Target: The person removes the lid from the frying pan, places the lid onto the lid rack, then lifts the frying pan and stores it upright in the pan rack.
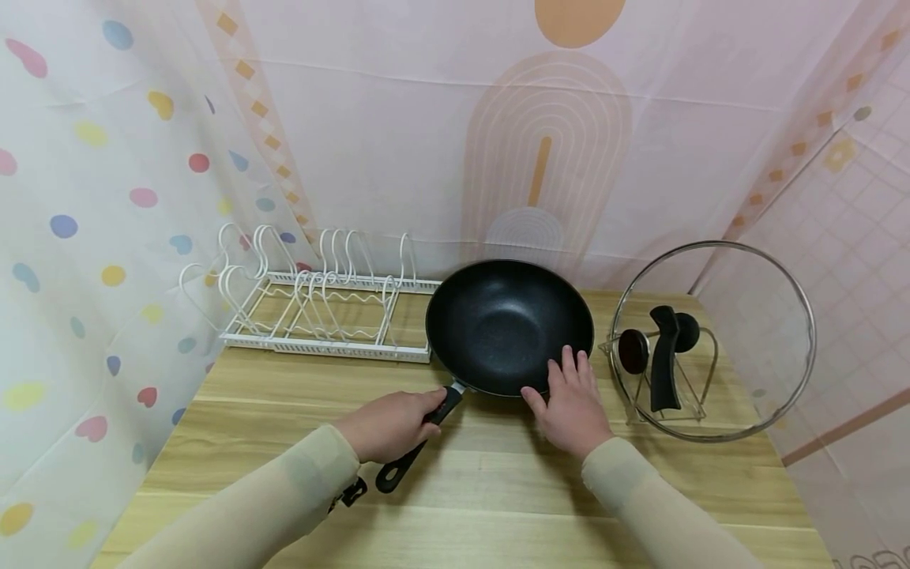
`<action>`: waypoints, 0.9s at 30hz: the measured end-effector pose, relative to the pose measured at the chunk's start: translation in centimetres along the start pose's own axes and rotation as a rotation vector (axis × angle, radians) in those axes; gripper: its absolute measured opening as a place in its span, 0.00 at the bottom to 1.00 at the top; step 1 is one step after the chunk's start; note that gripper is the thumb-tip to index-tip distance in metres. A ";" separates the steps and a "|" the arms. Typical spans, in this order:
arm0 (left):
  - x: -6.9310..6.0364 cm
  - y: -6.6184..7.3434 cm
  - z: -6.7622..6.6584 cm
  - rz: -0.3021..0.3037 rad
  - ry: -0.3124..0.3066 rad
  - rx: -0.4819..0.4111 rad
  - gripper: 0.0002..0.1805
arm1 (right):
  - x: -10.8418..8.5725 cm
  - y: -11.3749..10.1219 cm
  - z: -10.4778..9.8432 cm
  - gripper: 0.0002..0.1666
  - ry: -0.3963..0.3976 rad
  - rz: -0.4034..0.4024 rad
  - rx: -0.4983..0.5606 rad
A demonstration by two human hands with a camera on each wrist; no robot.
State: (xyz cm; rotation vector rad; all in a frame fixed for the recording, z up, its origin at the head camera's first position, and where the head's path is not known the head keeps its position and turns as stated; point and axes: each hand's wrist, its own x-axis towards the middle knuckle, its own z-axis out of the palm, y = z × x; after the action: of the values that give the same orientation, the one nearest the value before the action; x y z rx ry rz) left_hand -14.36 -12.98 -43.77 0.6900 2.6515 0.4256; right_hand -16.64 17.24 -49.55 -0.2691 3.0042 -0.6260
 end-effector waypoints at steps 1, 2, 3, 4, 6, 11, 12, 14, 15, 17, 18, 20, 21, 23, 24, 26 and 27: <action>0.0 0.1 0.0 -0.001 -0.001 -0.001 0.34 | 0.0 0.0 0.0 0.48 0.000 0.001 0.000; 0.0 0.1 0.0 0.001 0.000 -0.002 0.33 | 0.0 -0.1 0.0 0.47 -0.002 0.000 0.002; 0.0 0.1 0.0 0.002 0.001 -0.003 0.33 | 0.0 -0.1 0.1 0.47 -0.002 -0.003 0.003; -0.1 0.2 0.0 0.004 0.002 -0.003 0.33 | 0.0 -0.2 0.2 0.47 -0.005 -0.006 0.001; -0.1 0.2 0.0 0.007 0.004 -0.006 0.33 | 0.0 -0.3 0.3 0.47 -0.008 -0.012 0.003; 0.0 0.2 0.1 0.013 0.002 -0.002 0.33 | 0.0 -0.3 0.4 0.47 -0.005 -0.018 0.006; 0.0 0.2 0.1 0.015 0.001 -0.002 0.34 | 0.0 -0.3 0.4 0.47 -0.004 -0.016 0.010; 0.0 0.2 0.3 0.022 -0.001 -0.001 0.34 | 0.0 -0.2 0.3 0.46 0.001 -0.014 0.008; 0.1 0.2 0.3 0.025 -0.001 -0.001 0.34 | 0.1 -0.2 0.3 0.46 -0.001 -0.013 0.007; 0.1 0.2 0.4 0.034 0.004 0.000 0.34 | 0.1 -0.2 0.2 0.46 0.002 -0.013 0.007; 0.1 0.2 0.5 0.036 0.007 0.002 0.34 | 0.1 -0.2 0.2 0.46 -0.001 -0.012 0.005; 0.2 0.1 0.6 0.043 0.013 0.006 0.34 | 0.1 -0.2 0.2 0.46 -0.001 -0.012 0.001; 0.2 0.1 0.6 0.044 0.016 0.008 0.34 | 0.1 -0.2 0.2 0.47 -0.004 -0.012 0.001; 0.2 0.1 0.7 0.047 0.021 0.011 0.34 | 0.1 -0.2 0.3 0.48 -0.009 -0.017 -0.003; 0.2 0.1 0.7 0.048 0.022 0.012 0.34 | 0.1 -0.2 0.4 0.48 -0.010 -0.020 -0.005; 0.2 0.2 0.7 0.048 0.022 0.010 0.34 | 0.1 -0.2 0.5 0.50 -0.009 -0.026 -0.007; 0.2 0.2 0.6 0.045 0.019 0.005 0.34 | 0.1 -0.2 0.6 0.50 -0.007 -0.028 -0.006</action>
State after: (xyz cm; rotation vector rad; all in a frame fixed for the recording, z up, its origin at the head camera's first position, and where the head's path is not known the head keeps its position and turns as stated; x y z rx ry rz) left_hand -14.21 -12.55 -44.31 0.7518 2.6595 0.4405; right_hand -16.63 16.79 -50.02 -0.3131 3.0015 -0.6169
